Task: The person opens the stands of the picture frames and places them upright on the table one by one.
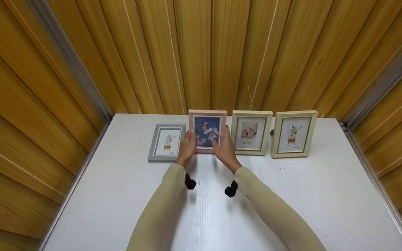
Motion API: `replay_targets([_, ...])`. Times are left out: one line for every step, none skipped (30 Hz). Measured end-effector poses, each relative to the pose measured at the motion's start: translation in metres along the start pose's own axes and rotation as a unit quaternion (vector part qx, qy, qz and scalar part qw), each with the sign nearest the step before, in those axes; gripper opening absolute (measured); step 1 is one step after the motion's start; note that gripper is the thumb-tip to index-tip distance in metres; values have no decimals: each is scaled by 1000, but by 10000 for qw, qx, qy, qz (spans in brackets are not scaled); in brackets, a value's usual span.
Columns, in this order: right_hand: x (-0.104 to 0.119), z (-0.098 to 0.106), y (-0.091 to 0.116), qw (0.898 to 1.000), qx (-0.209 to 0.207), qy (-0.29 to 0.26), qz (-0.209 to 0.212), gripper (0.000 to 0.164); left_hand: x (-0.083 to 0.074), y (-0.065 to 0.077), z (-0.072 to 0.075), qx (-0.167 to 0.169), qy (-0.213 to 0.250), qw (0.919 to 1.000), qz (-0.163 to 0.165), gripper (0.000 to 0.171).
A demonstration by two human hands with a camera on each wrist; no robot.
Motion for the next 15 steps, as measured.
replay_targets([1,0,-1,10000,-33,20,30,86,0,-1,0,22,-9,10000,31,75])
replay_targets([2,0,-1,10000,-70,24,43,86,0,-2,0,33,-22,10000,44,76])
replay_targets([2,0,-1,10000,-83,25,35,86,0,-3,-1,41,-9,10000,57,76])
replay_targets([2,0,-1,9999,-102,32,44,86,0,-3,-1,44,-15,10000,64,76])
replay_targets([3,-1,-1,9999,-124,37,52,86,0,-3,-2,49,-23,10000,79,77])
replay_targets([3,-1,-1,9999,-133,39,60,86,1,-3,-2,66,-44,9999,98,77])
replay_targets([2,-1,-1,9999,-143,50,62,86,1,-3,-3,64,-62,9999,111,77])
replay_targets([2,-2,-1,9999,-141,75,55,87,2,-3,-3,63,-53,9999,135,77])
replay_targets([1,-2,-1,9999,-131,99,52,87,3,-3,-4,58,-44,9999,155,77])
replay_targets([0,-2,-1,9998,-140,133,56,87,4,-3,-4,50,-48,9998,166,77])
replay_targets([-1,-3,-1,9998,-134,145,33,87,4,-3,-4,37,-52,9998,170,77])
replay_targets([-1,-3,-1,9998,-132,163,13,87,4,-4,-5,32,-51,9999,158,77])
replay_targets([-2,-2,-1,9997,-146,186,-5,87,4,-4,-5,27,-42,9999,163,78])
replay_targets([-2,-2,-1,9997,-159,195,-7,87,4,-5,-6,28,-27,9999,164,78])
replay_targets([-2,-1,-2,9997,-179,186,1,87,4,-5,-6,40,-8,9999,162,78])
Point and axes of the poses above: each hand's wrist, its own y-axis away from the middle knuckle, its own z-axis out of the back of the hand, x = y × z, the point moved 10 cm from there along -y, towards the middle knuckle, and after that the axes turned 4 degrees about z, right-handed, at the moved point
